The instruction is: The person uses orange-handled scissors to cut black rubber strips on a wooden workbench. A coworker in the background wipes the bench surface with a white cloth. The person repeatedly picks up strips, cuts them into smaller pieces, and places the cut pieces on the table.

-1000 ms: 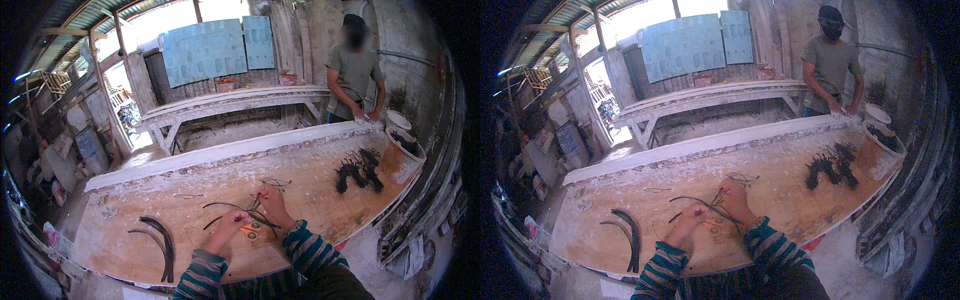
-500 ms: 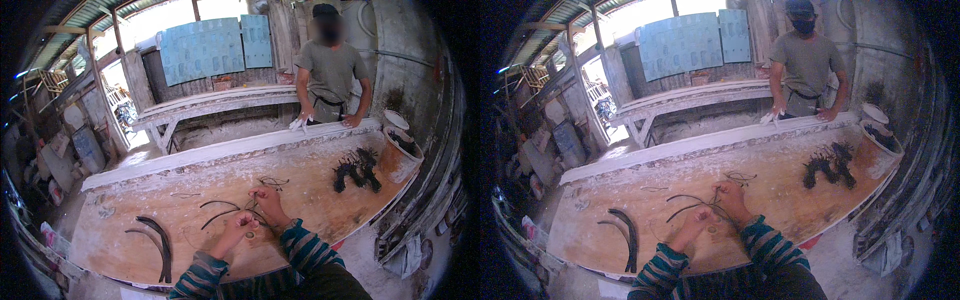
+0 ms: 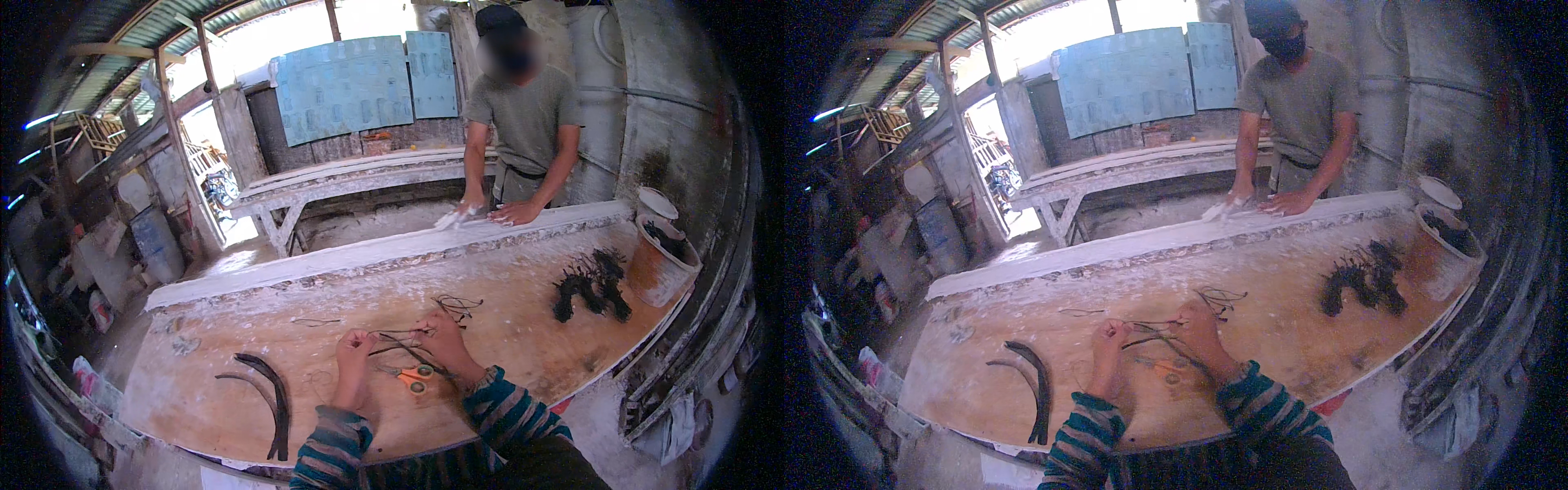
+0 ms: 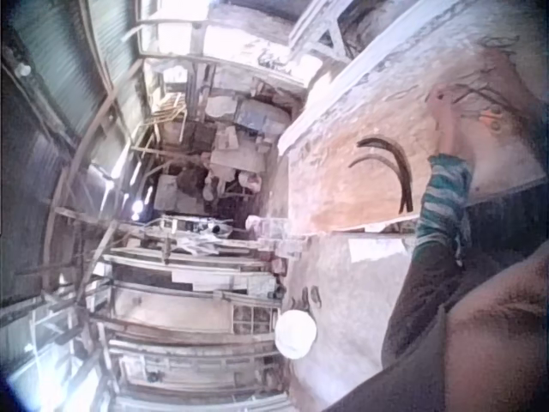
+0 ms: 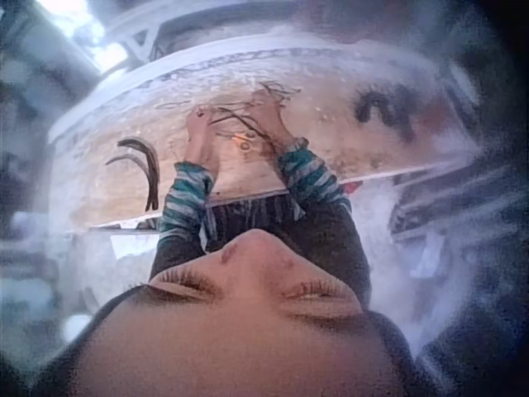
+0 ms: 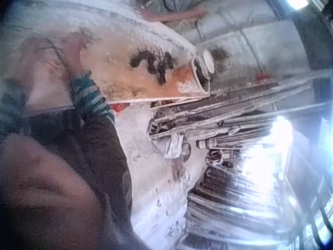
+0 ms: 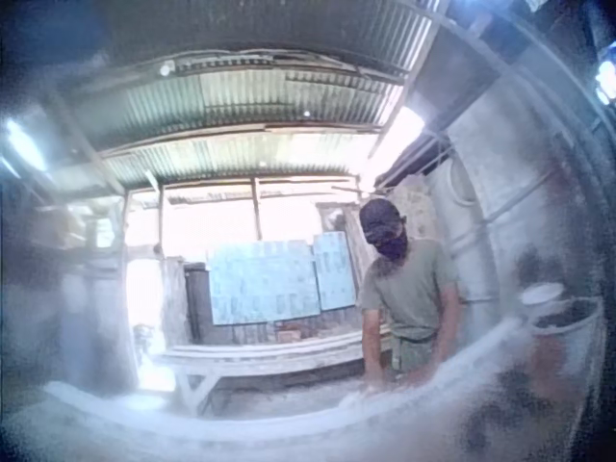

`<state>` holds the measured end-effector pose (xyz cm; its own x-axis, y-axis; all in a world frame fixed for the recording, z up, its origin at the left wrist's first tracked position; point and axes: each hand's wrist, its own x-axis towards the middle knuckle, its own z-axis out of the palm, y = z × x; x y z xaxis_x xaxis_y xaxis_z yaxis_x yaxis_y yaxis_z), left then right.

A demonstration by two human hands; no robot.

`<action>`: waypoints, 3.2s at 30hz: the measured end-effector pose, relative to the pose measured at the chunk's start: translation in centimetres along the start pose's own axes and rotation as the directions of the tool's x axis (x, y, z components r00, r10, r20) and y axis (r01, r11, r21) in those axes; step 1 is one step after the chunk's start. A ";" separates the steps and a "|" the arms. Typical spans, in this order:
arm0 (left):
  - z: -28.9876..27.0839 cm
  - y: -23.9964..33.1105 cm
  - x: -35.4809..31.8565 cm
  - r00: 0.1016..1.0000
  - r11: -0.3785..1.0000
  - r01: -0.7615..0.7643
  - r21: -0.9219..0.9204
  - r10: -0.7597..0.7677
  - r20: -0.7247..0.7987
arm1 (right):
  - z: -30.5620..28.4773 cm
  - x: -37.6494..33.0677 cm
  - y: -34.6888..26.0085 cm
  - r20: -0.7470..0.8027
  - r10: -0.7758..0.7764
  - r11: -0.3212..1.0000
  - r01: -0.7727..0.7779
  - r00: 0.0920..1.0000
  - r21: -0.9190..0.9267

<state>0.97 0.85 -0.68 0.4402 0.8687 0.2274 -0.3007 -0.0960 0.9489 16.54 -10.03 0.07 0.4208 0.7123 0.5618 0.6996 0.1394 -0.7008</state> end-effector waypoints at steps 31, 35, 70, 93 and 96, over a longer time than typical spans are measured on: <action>-0.5 -3.0 0.5 1.000 0.991 -0.026 0.130 0.025 0.006 | 0.4 -1.7 -5.0 0.408 -0.330 0.935 0.235 0.851 0.266; -0.1 -2.2 0.2 0.998 0.992 0.015 0.128 -0.023 0.061 | 1.0 -2.0 -4.2 0.356 -0.344 0.923 0.243 0.869 0.298; 1.2 0.3 -1.8 0.717 0.996 0.006 0.094 -0.069 0.694 | 0.0 0.2 0.9 -0.159 0.091 0.996 -0.092 0.983 -0.001; 0.5 -1.7 -0.7 0.942 0.983 0.186 0.005 -0.180 0.285 | -0.1 0.1 1.6 -0.170 0.006 0.998 -0.016 0.985 -0.053; -0.1 -0.4 0.1 0.991 0.997 -0.007 0.078 -0.004 0.135 | -0.3 0.1 0.1 -0.077 0.047 0.999 -0.045 0.996 0.027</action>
<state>1.12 1.04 -1.05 0.5515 0.7955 0.2513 -0.2371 -0.1393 0.9614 16.82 -10.17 0.13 0.4964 0.6632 0.5602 0.6638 0.1258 -0.7372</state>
